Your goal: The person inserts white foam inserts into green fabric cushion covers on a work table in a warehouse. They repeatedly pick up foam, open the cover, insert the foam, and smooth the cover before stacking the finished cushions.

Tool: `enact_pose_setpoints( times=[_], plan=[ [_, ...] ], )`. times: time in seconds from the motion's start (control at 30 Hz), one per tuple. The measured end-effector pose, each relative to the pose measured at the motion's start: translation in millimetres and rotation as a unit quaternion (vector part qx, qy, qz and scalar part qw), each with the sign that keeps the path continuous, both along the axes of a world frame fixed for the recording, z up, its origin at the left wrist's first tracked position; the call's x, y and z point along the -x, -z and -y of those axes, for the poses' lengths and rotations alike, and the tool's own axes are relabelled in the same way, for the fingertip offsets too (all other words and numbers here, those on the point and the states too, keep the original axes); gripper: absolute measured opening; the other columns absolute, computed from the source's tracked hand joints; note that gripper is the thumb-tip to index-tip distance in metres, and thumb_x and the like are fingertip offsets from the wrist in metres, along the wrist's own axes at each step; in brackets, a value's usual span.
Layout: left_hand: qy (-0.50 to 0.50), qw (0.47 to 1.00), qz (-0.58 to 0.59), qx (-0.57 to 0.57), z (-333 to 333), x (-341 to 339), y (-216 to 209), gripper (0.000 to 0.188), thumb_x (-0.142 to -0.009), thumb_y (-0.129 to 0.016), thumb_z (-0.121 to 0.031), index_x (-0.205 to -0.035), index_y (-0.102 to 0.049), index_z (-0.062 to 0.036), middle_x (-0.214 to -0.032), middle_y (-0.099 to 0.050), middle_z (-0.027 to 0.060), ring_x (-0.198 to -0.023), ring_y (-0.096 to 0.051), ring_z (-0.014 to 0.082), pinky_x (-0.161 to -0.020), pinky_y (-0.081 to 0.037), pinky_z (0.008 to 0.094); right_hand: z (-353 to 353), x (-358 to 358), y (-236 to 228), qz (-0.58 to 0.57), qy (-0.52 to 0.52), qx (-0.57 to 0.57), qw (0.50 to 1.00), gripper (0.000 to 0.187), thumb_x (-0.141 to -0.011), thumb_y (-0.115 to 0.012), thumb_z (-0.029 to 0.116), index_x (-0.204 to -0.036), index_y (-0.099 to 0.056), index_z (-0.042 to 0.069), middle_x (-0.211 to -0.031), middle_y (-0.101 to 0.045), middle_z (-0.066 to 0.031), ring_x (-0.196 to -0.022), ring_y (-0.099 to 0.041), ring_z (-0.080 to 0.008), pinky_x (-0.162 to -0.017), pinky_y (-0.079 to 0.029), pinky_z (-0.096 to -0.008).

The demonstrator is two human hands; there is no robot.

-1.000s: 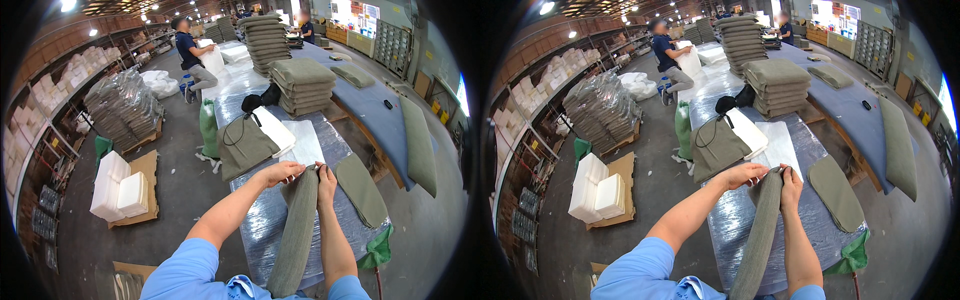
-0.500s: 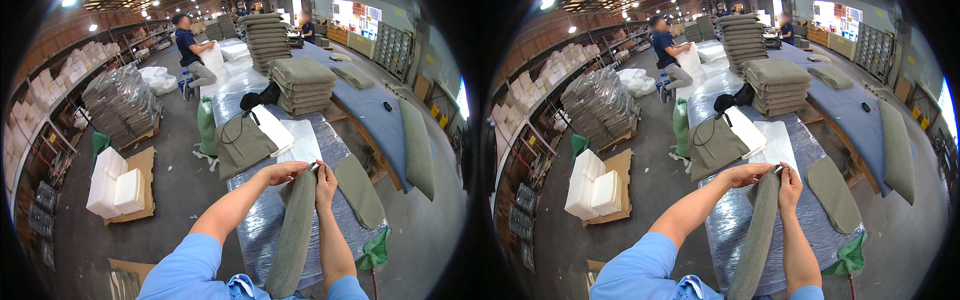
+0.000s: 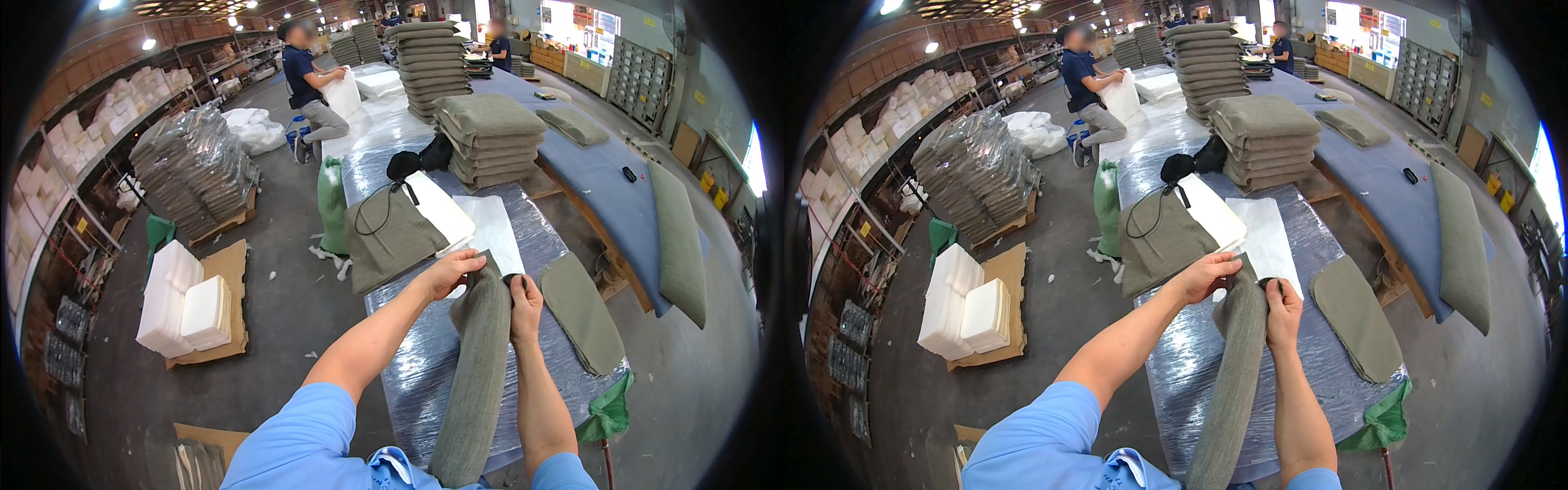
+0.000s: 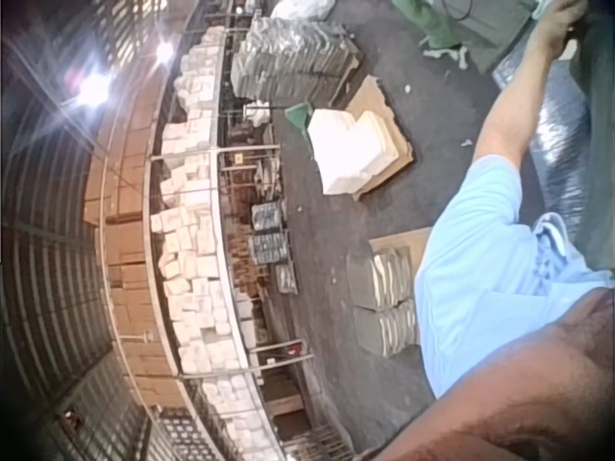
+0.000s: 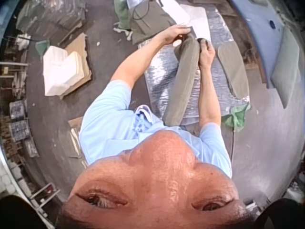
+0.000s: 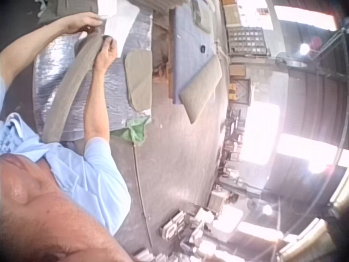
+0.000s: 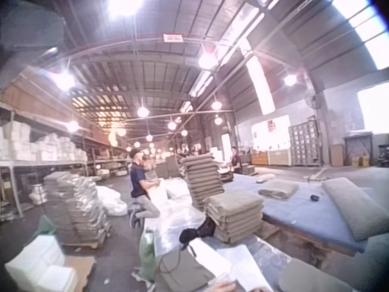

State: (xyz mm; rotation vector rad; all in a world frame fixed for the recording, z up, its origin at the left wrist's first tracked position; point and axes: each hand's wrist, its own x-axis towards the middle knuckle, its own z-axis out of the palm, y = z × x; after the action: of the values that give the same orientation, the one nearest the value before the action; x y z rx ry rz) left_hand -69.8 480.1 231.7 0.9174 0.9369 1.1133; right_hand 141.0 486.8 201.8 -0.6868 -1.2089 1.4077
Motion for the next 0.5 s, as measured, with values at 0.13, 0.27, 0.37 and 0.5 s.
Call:
enact_pose_setpoints(
  times=[0.13, 0.27, 0.37, 0.5],
  plan=[
    [-0.023, 0.998, -0.008, -0.065, 13.8, -12.5, -9.0, 0.02, -0.1, -0.069, -0.03, -0.108, -0.067, -0.0112, -0.096, -0.064, -0.0071, -0.091, -0.057, 0.0052, -0.084, -0.046, 0.026, 1.2, 1.8, -6.2, -0.019, -0.087, 0.071, 0.994, 0.027, -0.105, -0.061, 0.029, -0.104, -0.069, 0.004, -0.089, -0.064, 0.0035, -0.08, -0.055, -0.005, -0.074, -0.044, -0.0232],
    [-0.065, 0.979, -0.148, -0.127, 22.7, -25.9, -11.3, 0.018, -0.102, -0.066, -0.026, -0.101, -0.068, -0.0088, -0.092, -0.064, -0.0066, -0.085, -0.055, 0.0055, -0.08, -0.045, 0.0261, -1.1, -1.7, -8.1, -0.013, -0.132, 0.089, 0.987, 0.029, -0.105, -0.059, 0.031, -0.102, -0.069, 0.004, -0.088, -0.064, 0.0037, -0.077, -0.055, -0.0045, -0.072, -0.045, -0.0235],
    [-0.211, 0.933, -0.237, -0.168, 23.1, -40.3, -10.4, 0.021, -0.103, -0.061, -0.023, -0.095, -0.066, -0.0042, -0.082, -0.065, 0.0034, -0.076, -0.057, 0.0116, -0.072, -0.047, 0.0292, 3.5, 5.7, -14.4, -0.016, -0.14, 0.111, 0.984, 0.028, -0.105, -0.059, 0.029, -0.101, -0.068, 0.003, -0.086, -0.064, 0.0042, -0.075, -0.054, -0.0044, -0.07, -0.044, -0.0236],
    [-0.338, 0.821, -0.388, -0.248, 13.4, -65.3, -11.5, 0.025, -0.105, -0.055, -0.024, -0.094, -0.061, -0.0028, -0.073, -0.063, 0.0202, -0.067, -0.064, 0.0336, -0.062, -0.049, 0.0411, 5.0, 7.5, -15.3, 0.007, -0.113, 0.13, 0.985, 0.024, -0.103, -0.059, 0.025, -0.099, -0.068, 0.004, -0.086, -0.064, 0.0034, -0.076, -0.055, -0.0053, -0.07, -0.044, -0.0237]
  ],
)
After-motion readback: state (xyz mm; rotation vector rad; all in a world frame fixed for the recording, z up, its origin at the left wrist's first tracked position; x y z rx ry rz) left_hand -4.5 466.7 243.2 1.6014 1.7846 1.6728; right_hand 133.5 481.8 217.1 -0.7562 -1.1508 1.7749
